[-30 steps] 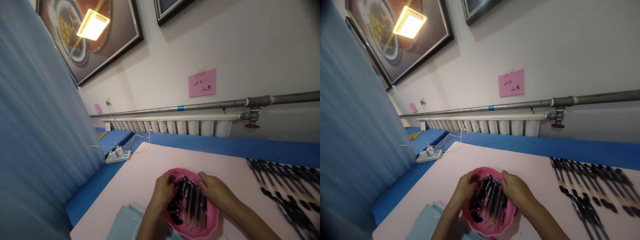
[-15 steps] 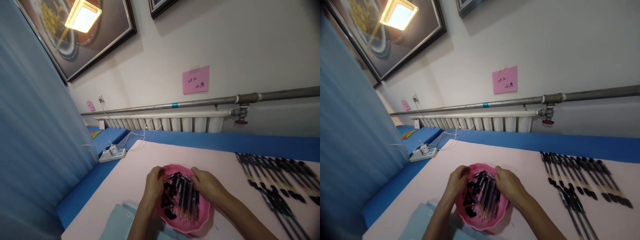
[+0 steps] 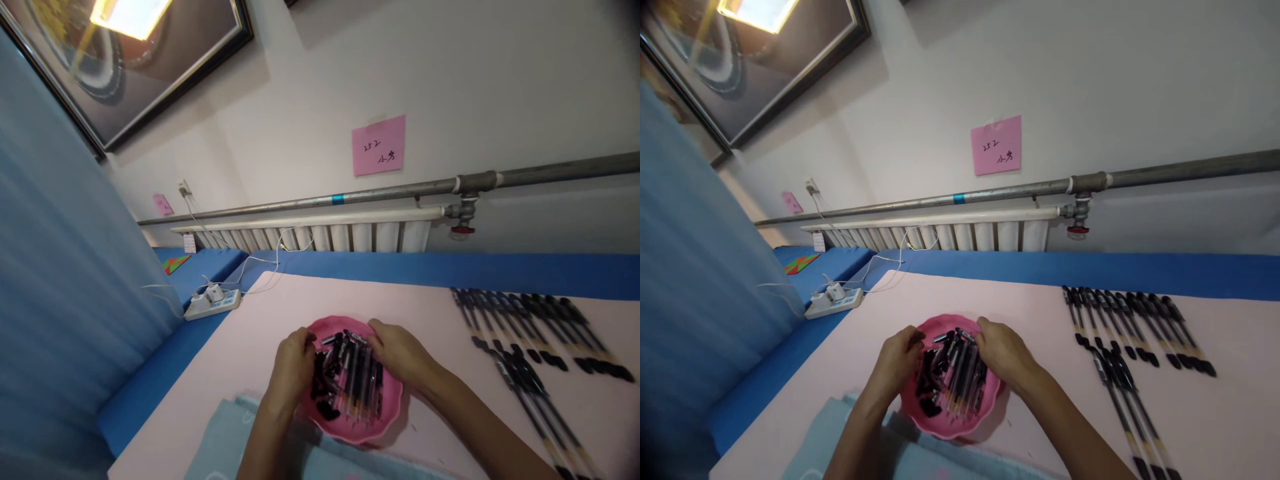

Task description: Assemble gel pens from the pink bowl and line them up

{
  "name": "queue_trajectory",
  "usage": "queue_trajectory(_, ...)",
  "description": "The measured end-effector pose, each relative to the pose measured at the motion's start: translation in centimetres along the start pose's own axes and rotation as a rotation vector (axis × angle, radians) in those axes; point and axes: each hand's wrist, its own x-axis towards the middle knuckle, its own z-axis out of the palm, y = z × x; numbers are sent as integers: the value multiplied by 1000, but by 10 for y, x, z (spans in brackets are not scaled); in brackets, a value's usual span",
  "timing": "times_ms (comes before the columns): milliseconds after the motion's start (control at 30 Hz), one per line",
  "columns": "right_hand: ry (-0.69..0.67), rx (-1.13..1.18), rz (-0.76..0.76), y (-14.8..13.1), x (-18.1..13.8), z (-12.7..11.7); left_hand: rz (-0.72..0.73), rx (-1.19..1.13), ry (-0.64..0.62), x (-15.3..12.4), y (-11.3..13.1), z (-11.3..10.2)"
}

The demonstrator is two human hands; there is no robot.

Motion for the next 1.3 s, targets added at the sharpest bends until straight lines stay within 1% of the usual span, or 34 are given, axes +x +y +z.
queue_trajectory(100,-6,-9,4,-1,0,-1,7,18,-7,-1,3,0)
queue_trajectory(167,-8,-14,4,-1,-1,-2,15,14,-40,-3,6,2)
queue_trajectory(300,-7,-16,-3,-1,-1,-2,87,-7,-198,-10,14,13)
queue_trajectory(367,-6,-17,-5,-1,-1,-2,131,17,-241,-13,17,18)
queue_trajectory(500,-6,-20,-4,-1,-1,-2,150,137,-253,-18,24,26)
queue_trajectory(600,-4,-26,-2,-1,-1,-1,120,287,-278,-17,27,31)
queue_trajectory(667,-3,-30,1,-1,-1,0,97,317,-286,-16,28,34)
queue_trajectory(800,-5,-37,12,1,0,3,76,287,-285,-15,29,35)
queue_trajectory(900,1,-40,13,1,-1,3,57,219,-264,-15,26,30)
queue_trajectory(967,16,-43,6,0,-1,0,40,150,-243,-14,24,24)
queue_trajectory(1067,71,-52,-17,-6,-3,-12,9,43,-182,-10,18,16)
queue_trajectory(1167,90,-55,-109,-18,-7,-26,-25,-44,-112,-5,9,11)
queue_trajectory(1233,41,-50,-209,-27,-11,-31,-37,-99,-91,-2,4,10)
queue_trajectory(1300,-36,-59,-323,-36,-16,-30,-38,-148,-83,-1,0,10)
